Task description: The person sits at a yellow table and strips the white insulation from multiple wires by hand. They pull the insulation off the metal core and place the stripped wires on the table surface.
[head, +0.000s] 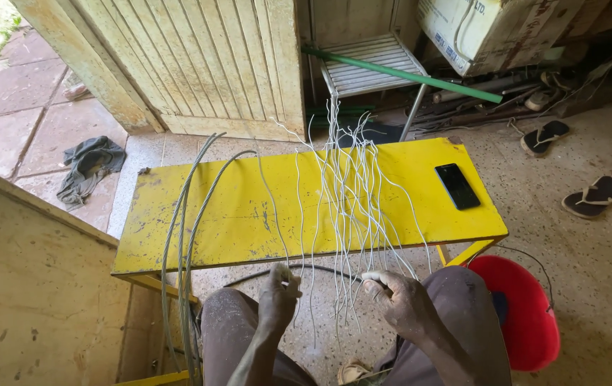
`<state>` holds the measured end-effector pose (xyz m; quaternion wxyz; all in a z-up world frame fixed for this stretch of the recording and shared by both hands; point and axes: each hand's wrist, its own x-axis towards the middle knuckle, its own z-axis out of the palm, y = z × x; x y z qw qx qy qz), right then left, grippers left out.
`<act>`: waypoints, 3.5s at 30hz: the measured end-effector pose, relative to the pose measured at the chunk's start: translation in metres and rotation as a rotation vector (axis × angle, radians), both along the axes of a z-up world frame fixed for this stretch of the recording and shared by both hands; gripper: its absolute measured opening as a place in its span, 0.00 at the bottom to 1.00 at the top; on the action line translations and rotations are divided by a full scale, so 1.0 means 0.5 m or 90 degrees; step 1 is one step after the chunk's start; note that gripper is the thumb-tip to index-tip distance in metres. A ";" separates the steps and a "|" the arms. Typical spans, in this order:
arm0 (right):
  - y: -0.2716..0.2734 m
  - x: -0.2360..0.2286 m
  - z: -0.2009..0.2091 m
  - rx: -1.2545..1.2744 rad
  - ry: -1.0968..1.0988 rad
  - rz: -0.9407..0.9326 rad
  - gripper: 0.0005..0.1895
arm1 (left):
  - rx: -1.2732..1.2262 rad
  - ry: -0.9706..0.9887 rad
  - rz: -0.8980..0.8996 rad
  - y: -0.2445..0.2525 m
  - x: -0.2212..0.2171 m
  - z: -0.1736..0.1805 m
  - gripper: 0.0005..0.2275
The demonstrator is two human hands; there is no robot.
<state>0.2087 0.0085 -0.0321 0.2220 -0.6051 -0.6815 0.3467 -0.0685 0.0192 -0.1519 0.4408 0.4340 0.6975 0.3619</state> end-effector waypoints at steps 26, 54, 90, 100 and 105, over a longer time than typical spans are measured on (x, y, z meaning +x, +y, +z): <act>0.039 -0.031 0.090 0.367 -0.277 0.069 0.20 | 0.410 0.487 -0.242 -0.026 -0.065 0.222 0.15; -0.079 -0.138 0.054 0.171 -0.165 -0.014 0.24 | 0.224 -0.618 0.210 -0.034 0.086 0.313 0.10; 0.015 -0.040 0.109 0.382 -0.242 0.232 0.10 | 0.146 0.330 -0.557 -0.046 -0.007 0.294 0.11; -0.026 -0.042 0.095 0.314 -0.209 0.011 0.17 | 0.219 -0.257 -0.058 -0.072 0.084 0.182 0.15; -0.054 -0.112 0.123 0.170 -0.147 -0.053 0.23 | 0.265 -0.544 0.103 -0.057 0.153 0.296 0.13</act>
